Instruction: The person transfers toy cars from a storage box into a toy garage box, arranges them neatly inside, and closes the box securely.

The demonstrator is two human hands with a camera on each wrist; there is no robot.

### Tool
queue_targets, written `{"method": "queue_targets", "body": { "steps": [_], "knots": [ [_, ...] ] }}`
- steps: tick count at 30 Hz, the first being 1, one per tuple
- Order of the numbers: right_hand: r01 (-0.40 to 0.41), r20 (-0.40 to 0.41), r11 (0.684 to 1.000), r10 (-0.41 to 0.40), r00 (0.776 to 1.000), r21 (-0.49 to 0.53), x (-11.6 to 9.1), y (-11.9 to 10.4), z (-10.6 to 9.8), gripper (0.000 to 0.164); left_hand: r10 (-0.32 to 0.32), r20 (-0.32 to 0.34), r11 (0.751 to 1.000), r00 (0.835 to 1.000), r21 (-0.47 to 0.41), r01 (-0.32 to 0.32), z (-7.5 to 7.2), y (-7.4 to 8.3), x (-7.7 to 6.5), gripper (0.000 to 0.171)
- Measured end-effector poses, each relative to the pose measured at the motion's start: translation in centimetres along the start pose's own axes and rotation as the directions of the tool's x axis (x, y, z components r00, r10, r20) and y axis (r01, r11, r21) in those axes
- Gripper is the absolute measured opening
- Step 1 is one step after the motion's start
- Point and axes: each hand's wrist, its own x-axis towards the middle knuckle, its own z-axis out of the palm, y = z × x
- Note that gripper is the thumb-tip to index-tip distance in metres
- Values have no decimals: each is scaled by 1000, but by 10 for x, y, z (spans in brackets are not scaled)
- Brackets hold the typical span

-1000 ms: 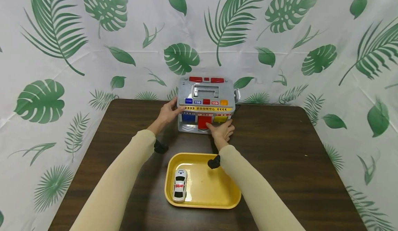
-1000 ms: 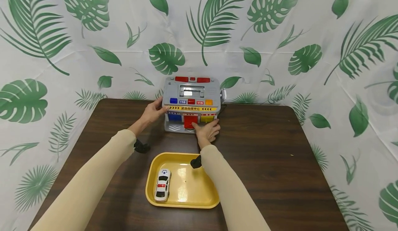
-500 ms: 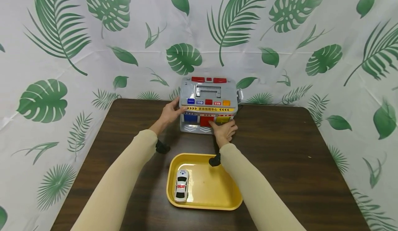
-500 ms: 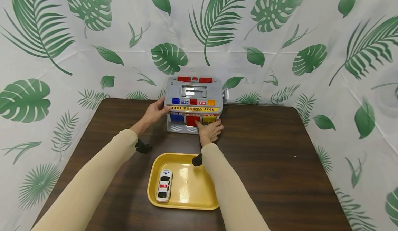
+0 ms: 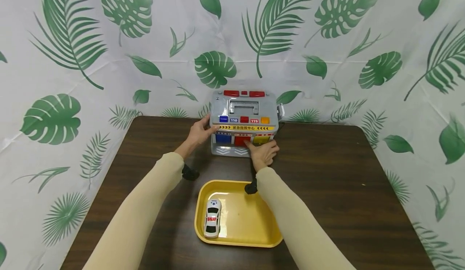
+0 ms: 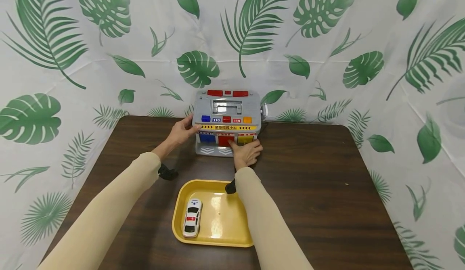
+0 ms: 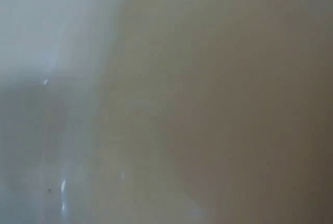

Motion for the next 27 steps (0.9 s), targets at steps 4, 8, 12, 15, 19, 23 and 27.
{"method": "queue_targets", "body": {
  "steps": [4,8,12,15,19,23,27],
  "knots": [
    [4,3,1000,-4,1000,-25,1,0,0,100,23,-12,1000,1000,19,-22,-2,0,-1,73],
    [17,9,999,-17,1000,-27,2,-1,-1,100,40,-22,999,999,26,-39,-3,1,-1,71],
    [14,-3,999,-14,1000,-35,3,-3,-2,99,38,-20,999,999,35,-38,-1,2,-1,71],
    [3,-10,999,-4,1000,-53,4,-3,-2,99,48,-26,998,998,46,-47,0,2,-1,70],
    [-9,-21,997,8,1000,-74,7,-2,0,98,63,-38,997,997,53,-61,2,3,-2,69],
    [-13,-41,995,9,999,-102,9,0,2,99,62,-47,996,997,67,-58,3,4,-3,68],
    [-18,-67,993,10,998,-121,9,0,3,101,50,-55,997,997,70,-46,4,5,-3,67]
  ]
}}
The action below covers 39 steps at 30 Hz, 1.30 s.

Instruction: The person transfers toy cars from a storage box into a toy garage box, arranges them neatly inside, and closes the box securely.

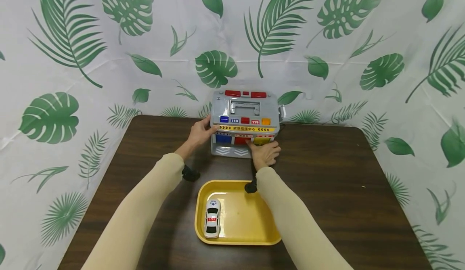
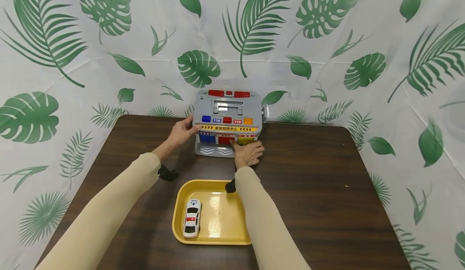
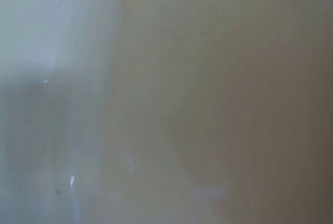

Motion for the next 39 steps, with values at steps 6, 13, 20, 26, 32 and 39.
{"method": "queue_targets", "body": {
  "steps": [6,13,20,26,32,39],
  "knots": [
    [-11,-35,1000,11,999,-3,-2,-1,-4,100,-11,1,1000,1000,-9,11,2,5,-1,66],
    [-20,-54,1000,21,998,14,-2,-2,-8,99,-12,1,1000,1000,-13,12,5,8,-1,67],
    [-29,-7,999,30,1000,36,-1,-3,-13,97,-3,-15,1000,1000,-1,3,7,9,-1,64],
    [-54,132,995,43,990,81,-3,-8,-24,94,0,-28,1000,1000,23,0,4,5,1,64],
    [-59,242,994,34,970,95,-5,-13,-36,91,16,-41,998,999,63,-13,0,3,1,67],
    [-45,348,988,-9,937,145,-5,-10,-46,85,24,-67,997,997,74,-19,2,-2,1,66]
  ]
}}
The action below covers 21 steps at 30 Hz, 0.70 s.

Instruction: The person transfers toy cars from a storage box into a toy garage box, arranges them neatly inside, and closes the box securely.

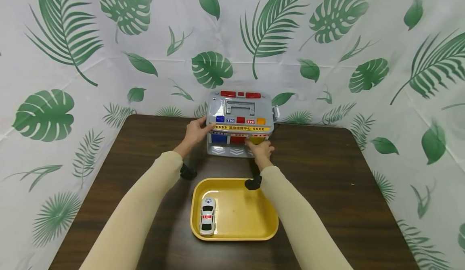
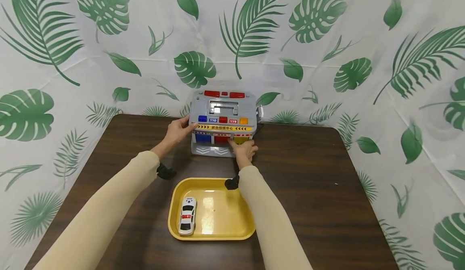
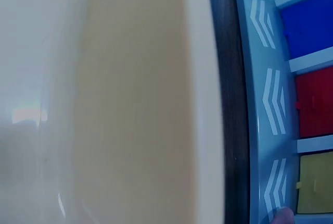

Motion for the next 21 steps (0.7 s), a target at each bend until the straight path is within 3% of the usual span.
{"method": "queue_targets", "body": {
  "steps": [6,14,18,21],
  "knots": [
    [22,74,998,-26,997,53,0,7,-5,82,-1,-4,1000,1000,-9,1,1,-4,-1,65],
    [39,89,995,-47,995,97,-6,5,-21,84,-7,4,999,1000,-34,7,1,-6,0,70],
    [102,4,979,-105,994,179,-12,3,-26,76,-14,4,999,1000,-38,14,2,-6,2,71],
    [254,-104,945,-237,966,208,-20,-5,-27,70,-19,5,999,1000,-45,19,3,-4,3,71]
  ]
}}
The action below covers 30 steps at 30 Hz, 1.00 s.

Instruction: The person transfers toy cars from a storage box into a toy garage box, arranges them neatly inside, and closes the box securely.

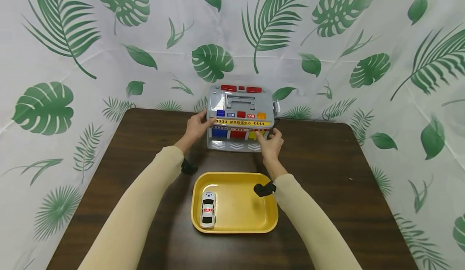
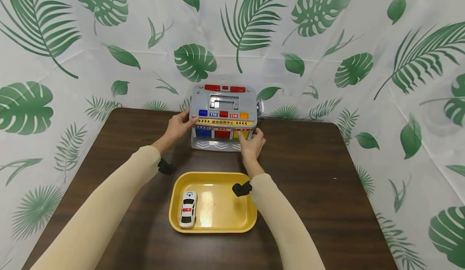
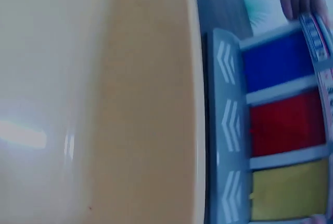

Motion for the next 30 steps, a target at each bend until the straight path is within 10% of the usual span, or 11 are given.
{"method": "queue_targets", "body": {
  "steps": [4,9,11,30],
  "knots": [
    [311,35,944,-309,951,-108,-7,-20,13,66,-16,13,999,1000,-28,17,-2,3,1,71],
    [621,275,734,-559,782,-275,-10,-37,38,67,-18,31,999,999,-36,19,-2,3,-1,73],
    [664,335,679,-574,747,-314,-10,-40,48,66,-9,36,999,999,-34,10,0,3,-1,72],
    [647,370,574,-534,760,-502,-5,-38,78,63,16,35,998,999,-61,-14,-3,0,1,67]
  ]
}}
